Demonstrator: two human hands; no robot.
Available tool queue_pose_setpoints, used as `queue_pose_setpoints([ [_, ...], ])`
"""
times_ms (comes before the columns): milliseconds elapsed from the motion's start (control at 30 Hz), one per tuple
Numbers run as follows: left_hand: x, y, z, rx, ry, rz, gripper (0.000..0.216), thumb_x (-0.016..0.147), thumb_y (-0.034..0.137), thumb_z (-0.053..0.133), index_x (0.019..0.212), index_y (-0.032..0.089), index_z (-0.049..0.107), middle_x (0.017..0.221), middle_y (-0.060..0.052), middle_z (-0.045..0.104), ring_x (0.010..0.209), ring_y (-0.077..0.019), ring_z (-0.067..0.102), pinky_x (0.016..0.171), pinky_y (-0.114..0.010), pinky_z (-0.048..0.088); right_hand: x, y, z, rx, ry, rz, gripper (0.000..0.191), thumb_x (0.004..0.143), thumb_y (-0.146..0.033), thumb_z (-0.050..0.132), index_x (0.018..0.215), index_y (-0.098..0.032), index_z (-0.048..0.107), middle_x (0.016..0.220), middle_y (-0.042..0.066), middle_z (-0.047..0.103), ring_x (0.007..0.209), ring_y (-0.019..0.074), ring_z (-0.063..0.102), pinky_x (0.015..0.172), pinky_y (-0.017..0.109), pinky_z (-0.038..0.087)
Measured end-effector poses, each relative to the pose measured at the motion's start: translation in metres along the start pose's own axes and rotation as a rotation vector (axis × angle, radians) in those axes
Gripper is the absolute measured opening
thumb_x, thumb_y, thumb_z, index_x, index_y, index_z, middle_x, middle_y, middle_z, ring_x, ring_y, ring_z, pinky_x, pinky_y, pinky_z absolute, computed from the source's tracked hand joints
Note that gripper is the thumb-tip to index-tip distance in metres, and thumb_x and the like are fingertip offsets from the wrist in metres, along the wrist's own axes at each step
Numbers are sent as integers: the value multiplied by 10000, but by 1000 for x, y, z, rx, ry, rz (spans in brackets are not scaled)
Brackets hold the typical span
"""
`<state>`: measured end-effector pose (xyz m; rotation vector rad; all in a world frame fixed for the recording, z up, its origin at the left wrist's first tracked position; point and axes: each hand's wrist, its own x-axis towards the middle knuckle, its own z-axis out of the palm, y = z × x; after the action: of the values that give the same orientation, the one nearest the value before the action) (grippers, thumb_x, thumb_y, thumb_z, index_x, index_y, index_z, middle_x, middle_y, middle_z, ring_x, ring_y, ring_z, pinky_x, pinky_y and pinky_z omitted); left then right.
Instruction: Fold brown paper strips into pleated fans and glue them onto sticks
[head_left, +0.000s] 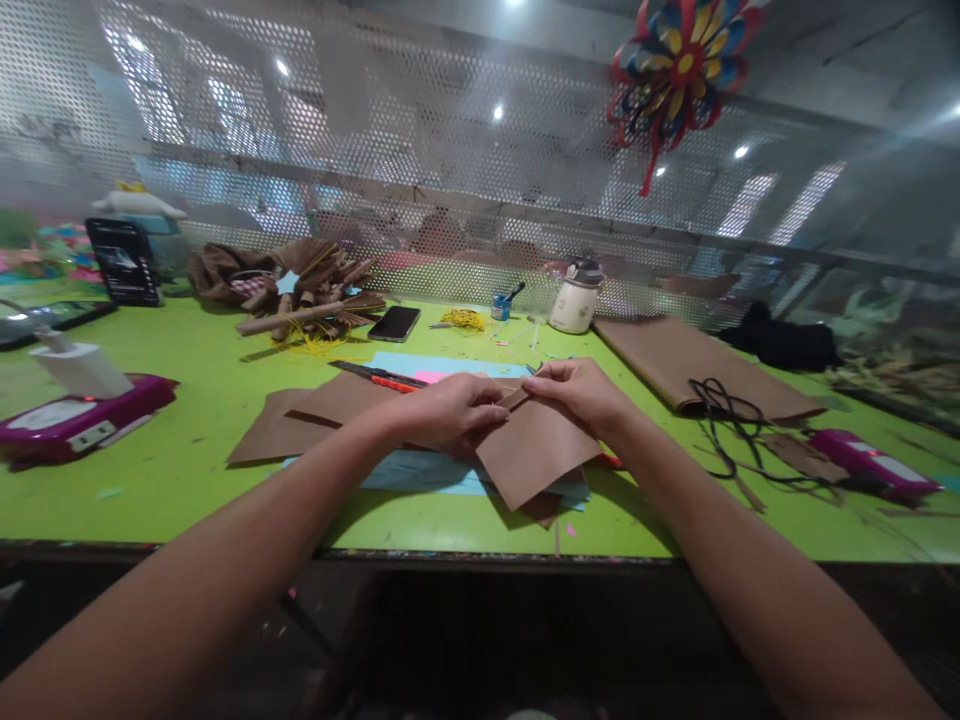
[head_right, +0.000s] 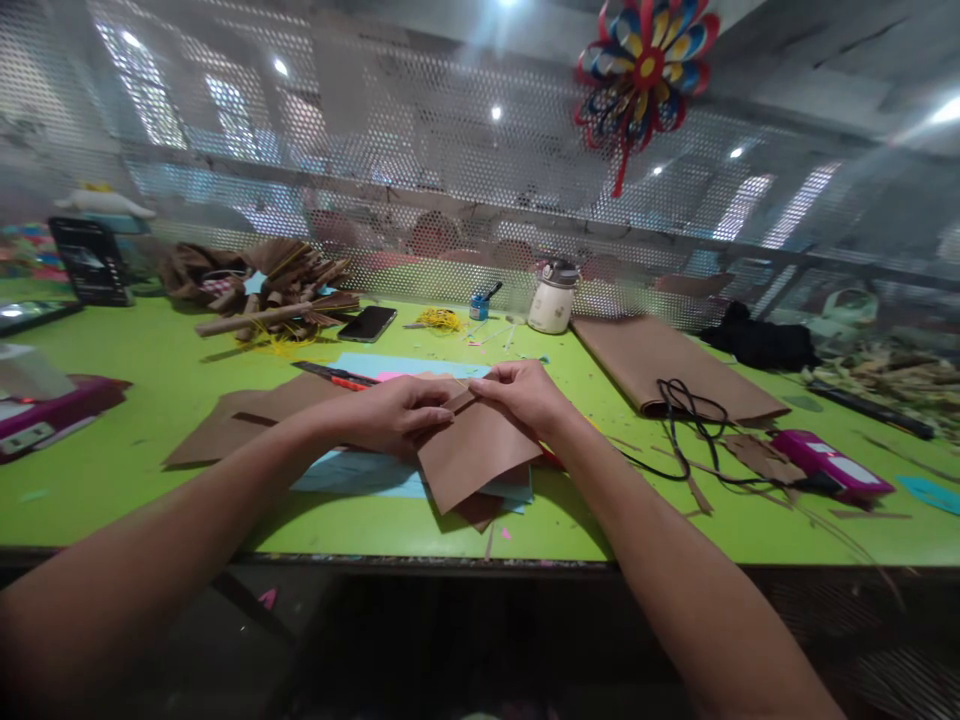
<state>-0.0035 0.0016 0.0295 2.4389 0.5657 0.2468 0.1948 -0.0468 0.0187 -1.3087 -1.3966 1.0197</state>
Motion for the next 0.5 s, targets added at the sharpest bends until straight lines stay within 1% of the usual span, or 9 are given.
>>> queue_pose_setpoints([
  [133, -1, 2, -1, -51, 25, 35, 271, 834, 372, 386, 823, 153, 545, 783, -16, 569, 675, -127, 488, 580, -214, 341, -1, -4, 1, 24, -16, 22, 358, 546, -440, 712, 603, -131, 541, 534, -27, 521, 463, 67, 421, 447, 215, 301],
  [200, -1, 3, -1, -70, 26, 49, 261, 829, 366, 398, 837, 153, 549, 784, -12, 570, 675, -124, 488, 578, -210, 339, -1, -5, 1, 31, -27, 30, 358, 537, -438, 716, 598, -133, 538, 525, -31, 521, 457, 66, 421, 449, 217, 304],
  [300, -1, 1, -2, -78, 11, 4, 299, 841, 389, 376, 875, 154, 557, 734, -12, 572, 619, -118, 489, 547, -208, 332, 0, -4, 1, 32, -26, 39, 354, 531, -434, 721, 596, -137, 539, 517, -35, 520, 445, 66, 418, 446, 220, 300],
  [367, -1, -1, -2, -63, 11, -26, 333, 852, 409, 351, 873, 153, 563, 708, -19, 575, 601, -122, 496, 544, -213, 336, 0, -3, 1, 43, 0, 34, 358, 521, -433, 727, 589, -140, 532, 516, -37, 518, 442, 67, 415, 446, 223, 299],
  [433, 0, -3, -1, -52, 9, -8, 315, 850, 396, 368, 891, 156, 567, 743, -28, 591, 634, -129, 515, 575, -219, 353, 0, -3, 0, 58, 32, 25, 368, 509, -435, 733, 587, -142, 525, 527, -34, 523, 451, 72, 422, 450, 226, 306],
  [500, 0, -4, 0, -66, 3, 32, 277, 841, 357, 399, 961, 165, 559, 816, -33, 604, 676, -134, 530, 608, -222, 367, -1, -3, -1, 59, 50, 25, 373, 513, -444, 728, 598, -140, 528, 543, -24, 534, 464, 80, 436, 453, 228, 311],
])
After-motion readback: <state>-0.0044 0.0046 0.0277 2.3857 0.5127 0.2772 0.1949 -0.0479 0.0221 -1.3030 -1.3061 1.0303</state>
